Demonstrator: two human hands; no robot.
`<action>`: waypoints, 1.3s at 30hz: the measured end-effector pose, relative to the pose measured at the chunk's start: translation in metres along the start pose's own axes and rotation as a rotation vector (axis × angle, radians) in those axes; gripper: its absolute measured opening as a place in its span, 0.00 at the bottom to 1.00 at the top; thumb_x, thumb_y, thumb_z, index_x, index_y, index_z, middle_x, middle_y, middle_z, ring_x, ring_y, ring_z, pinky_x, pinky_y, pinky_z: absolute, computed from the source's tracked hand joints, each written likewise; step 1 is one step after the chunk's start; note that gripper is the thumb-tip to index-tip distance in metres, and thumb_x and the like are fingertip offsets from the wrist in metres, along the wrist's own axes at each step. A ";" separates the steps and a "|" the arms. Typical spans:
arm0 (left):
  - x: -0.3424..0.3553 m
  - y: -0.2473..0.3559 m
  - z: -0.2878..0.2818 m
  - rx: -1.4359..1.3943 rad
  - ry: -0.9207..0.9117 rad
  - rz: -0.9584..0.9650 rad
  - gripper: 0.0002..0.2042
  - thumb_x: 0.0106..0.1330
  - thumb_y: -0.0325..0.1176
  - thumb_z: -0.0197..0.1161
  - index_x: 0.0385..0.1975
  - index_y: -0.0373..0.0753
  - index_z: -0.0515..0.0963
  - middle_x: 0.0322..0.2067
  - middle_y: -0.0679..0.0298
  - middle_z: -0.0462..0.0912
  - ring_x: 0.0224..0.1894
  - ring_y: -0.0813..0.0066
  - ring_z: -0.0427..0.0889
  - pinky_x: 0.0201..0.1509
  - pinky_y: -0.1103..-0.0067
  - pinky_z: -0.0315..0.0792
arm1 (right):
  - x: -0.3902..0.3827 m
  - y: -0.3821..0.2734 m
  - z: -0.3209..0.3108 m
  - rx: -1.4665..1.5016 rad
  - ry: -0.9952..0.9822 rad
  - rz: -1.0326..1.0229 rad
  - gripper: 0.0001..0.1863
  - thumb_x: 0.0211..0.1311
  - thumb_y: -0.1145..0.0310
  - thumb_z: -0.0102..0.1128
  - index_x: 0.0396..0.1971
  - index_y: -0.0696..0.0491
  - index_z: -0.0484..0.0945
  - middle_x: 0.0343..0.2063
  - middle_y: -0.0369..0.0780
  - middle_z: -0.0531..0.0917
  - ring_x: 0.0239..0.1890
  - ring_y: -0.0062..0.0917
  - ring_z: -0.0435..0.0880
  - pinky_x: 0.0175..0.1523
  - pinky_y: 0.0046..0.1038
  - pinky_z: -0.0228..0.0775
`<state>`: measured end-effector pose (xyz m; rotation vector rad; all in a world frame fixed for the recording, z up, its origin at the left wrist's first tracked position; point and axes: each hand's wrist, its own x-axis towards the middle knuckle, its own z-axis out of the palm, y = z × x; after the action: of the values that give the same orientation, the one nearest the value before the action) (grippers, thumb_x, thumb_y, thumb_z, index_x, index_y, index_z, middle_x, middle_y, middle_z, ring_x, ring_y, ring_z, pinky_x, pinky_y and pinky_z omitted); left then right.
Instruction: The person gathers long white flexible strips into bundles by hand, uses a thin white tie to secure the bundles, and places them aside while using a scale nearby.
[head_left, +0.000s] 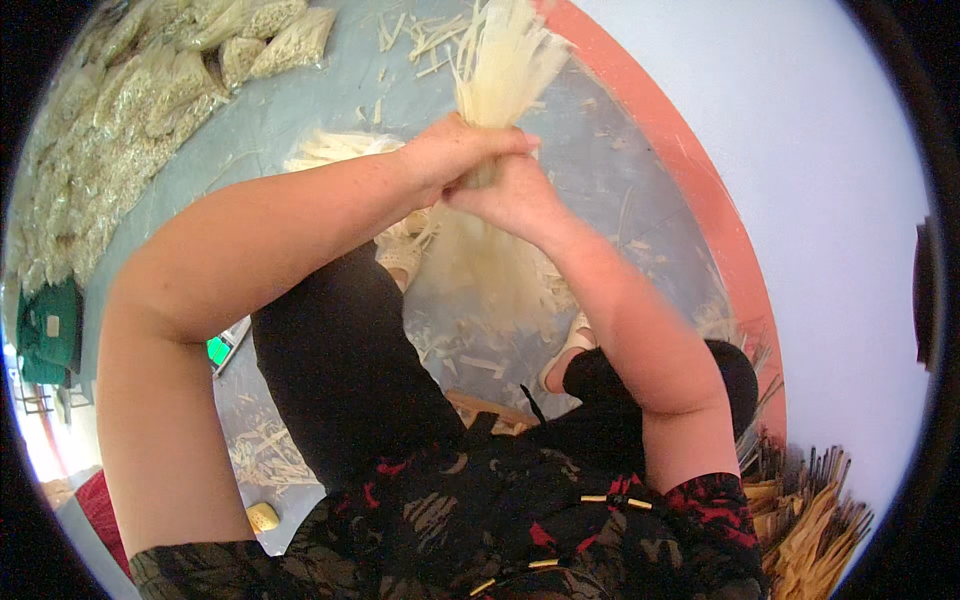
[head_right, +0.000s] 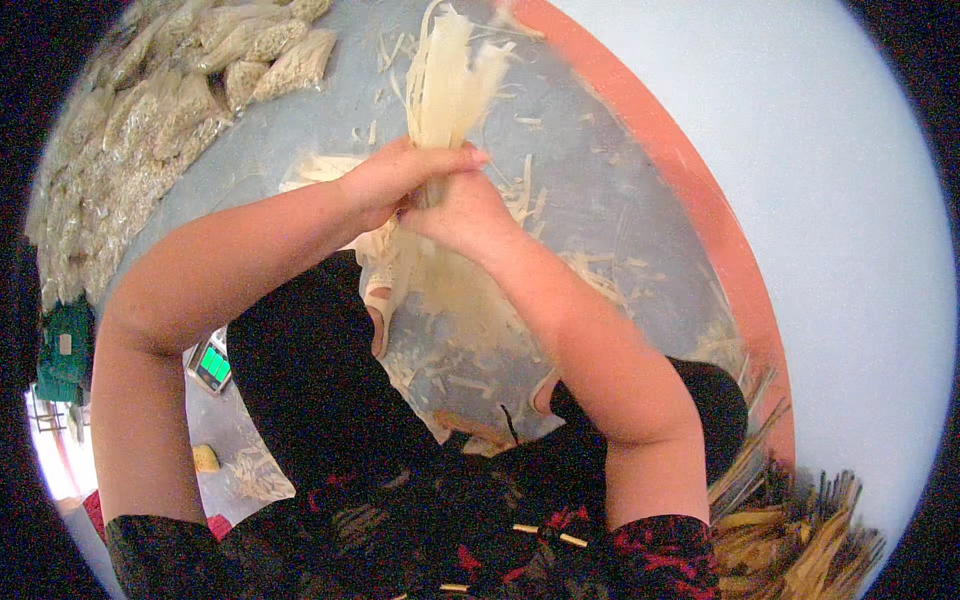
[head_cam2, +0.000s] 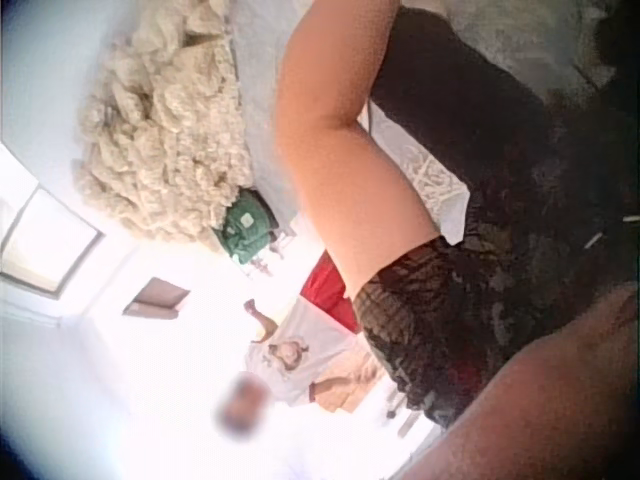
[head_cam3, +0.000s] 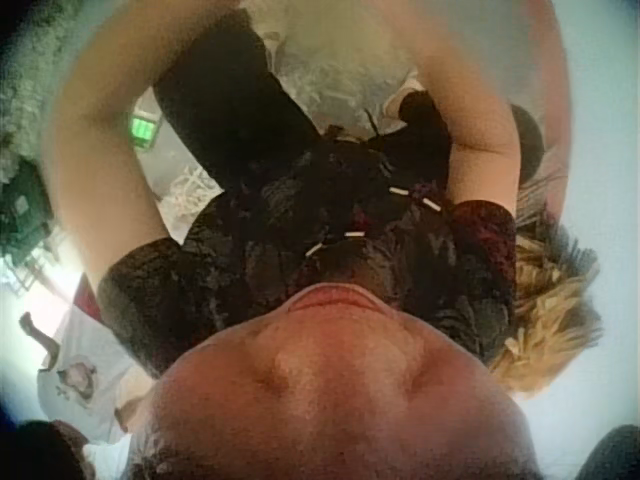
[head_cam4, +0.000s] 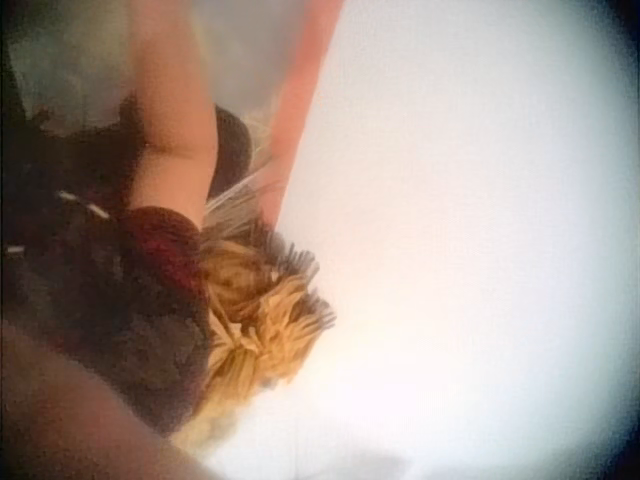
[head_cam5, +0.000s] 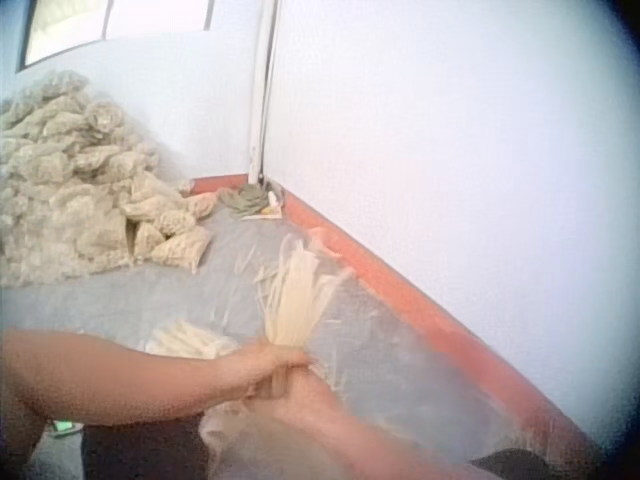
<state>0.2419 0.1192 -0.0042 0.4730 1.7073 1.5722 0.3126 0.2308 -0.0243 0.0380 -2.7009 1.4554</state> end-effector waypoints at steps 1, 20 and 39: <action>-0.007 0.003 0.012 0.003 0.143 0.013 0.21 0.60 0.40 0.65 0.50 0.37 0.73 0.39 0.60 0.80 0.39 0.72 0.80 0.43 0.73 0.74 | -0.015 -0.009 -0.014 -0.025 -0.196 -0.002 0.40 0.44 0.53 0.72 0.54 0.61 0.68 0.49 0.51 0.77 0.53 0.41 0.77 0.58 0.36 0.69; -0.075 -0.049 0.037 -0.667 -0.118 -0.117 0.21 0.55 0.33 0.65 0.48 0.32 0.74 0.41 0.55 0.82 0.42 0.63 0.82 0.49 0.67 0.77 | -0.019 -0.006 -0.045 0.701 0.055 0.221 0.32 0.67 0.43 0.47 0.60 0.53 0.71 0.57 0.43 0.74 0.53 0.30 0.74 0.58 0.36 0.66; -0.088 -0.067 0.008 -0.723 -0.169 -0.199 0.25 0.57 0.35 0.67 0.53 0.31 0.71 0.45 0.54 0.80 0.46 0.61 0.82 0.54 0.66 0.75 | 0.061 -0.054 -0.019 0.270 0.035 -0.011 0.30 0.63 0.47 0.53 0.58 0.50 0.74 0.53 0.38 0.77 0.50 0.24 0.74 0.57 0.32 0.65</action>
<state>0.3186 0.0503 -0.0438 0.0587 0.9291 1.7994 0.2560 0.2179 0.0353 0.0424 -2.4536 1.7886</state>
